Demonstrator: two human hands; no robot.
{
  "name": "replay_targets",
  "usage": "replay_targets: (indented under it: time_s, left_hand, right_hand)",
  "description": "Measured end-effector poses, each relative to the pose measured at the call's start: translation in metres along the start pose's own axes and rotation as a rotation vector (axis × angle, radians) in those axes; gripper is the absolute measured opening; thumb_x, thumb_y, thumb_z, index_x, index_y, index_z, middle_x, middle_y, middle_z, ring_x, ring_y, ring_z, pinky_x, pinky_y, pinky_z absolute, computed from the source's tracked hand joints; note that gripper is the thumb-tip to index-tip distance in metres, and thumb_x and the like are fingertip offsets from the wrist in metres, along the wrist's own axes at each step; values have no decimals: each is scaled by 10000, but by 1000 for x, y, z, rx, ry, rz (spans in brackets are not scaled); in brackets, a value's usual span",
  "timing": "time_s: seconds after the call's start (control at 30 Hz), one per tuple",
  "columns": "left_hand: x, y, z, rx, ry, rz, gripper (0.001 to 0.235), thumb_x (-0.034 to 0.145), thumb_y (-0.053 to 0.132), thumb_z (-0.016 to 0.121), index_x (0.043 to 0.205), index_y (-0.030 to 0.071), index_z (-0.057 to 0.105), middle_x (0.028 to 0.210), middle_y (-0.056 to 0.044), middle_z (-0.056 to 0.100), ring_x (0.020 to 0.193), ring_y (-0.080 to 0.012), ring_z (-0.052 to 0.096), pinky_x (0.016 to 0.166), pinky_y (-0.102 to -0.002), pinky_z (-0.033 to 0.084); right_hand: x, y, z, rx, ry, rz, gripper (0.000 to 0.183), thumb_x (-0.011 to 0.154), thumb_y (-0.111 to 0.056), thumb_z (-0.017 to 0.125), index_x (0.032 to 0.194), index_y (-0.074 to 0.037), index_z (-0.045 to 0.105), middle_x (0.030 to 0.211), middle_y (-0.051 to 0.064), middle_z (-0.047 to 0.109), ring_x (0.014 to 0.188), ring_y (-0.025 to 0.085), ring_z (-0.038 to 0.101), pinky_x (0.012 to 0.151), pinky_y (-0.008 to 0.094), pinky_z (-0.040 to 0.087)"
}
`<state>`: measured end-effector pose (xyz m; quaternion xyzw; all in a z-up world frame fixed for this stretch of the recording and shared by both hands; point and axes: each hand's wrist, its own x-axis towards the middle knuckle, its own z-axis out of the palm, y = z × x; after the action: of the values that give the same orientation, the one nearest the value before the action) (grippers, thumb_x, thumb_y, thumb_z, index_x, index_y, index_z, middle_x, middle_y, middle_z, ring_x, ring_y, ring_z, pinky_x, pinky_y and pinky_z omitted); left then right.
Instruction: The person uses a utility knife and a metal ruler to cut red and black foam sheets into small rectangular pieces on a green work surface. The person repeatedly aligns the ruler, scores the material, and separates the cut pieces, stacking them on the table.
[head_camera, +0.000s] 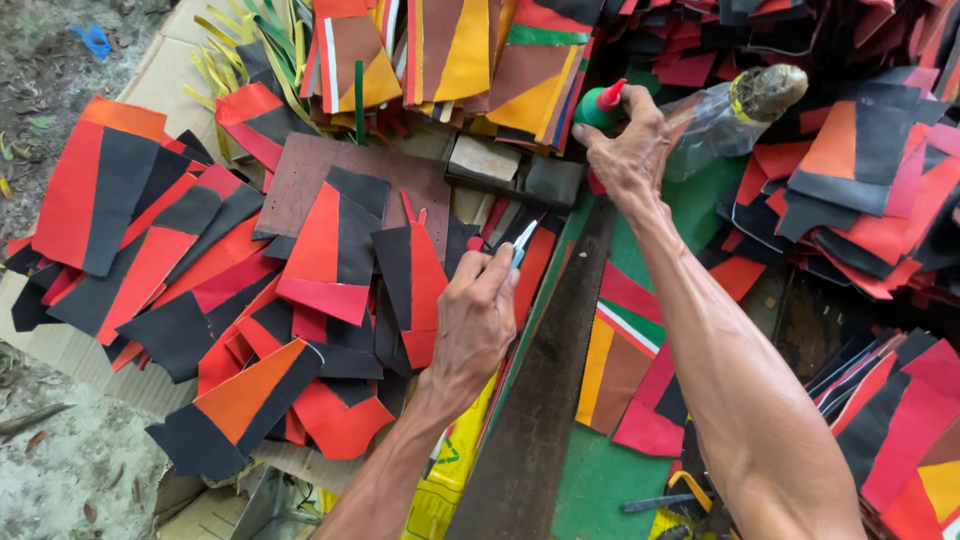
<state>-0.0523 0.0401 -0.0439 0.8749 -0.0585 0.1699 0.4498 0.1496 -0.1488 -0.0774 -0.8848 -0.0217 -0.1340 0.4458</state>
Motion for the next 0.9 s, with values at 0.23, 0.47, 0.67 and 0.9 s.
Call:
replay_targets:
  time_s: [0.23,0.47,0.67,0.9]
  left_hand:
    - [30,-14,26,58,-35,-40,240,964,71,644,1172,-32,705,892,-177,609,741,-331,655,611,-443,521]
    - [54,-33,36,99,-63,-35,195,993,80,593,1103,-45,695,900,-193,620,736,-344,676,610,-456,534]
    - [58,-32,54,253,-119,12,202,922,5,526,1053,-48,671,959,-223,603,763,-411,682,659,-483,568]
    - [58,-30,59,282,-216,-120,198,993,35,492,1075,-69,639,1002,-225,606,839,-431,686,698,-520,551]
  right_hand:
    - [-9,-14,-43,112,128,-424,543,987,-87,796,1422,-40,475,1271,151,587,1133,246,597,1032,370,535]
    - [-33,-45,-102,-131,-385,-416,871,833,-175,794,1562,-73,329,1259,210,646,1105,301,635,1002,444,494]
    - [-40,-49,-91,-738,-393,-692,992,630,-71,834,1550,-95,464,1114,122,742,1062,309,640,951,463,354]
    - [-44,-48,-76,-887,-309,-732,990,611,-27,818,1545,-104,498,1037,75,752,1041,299,617,920,456,357]
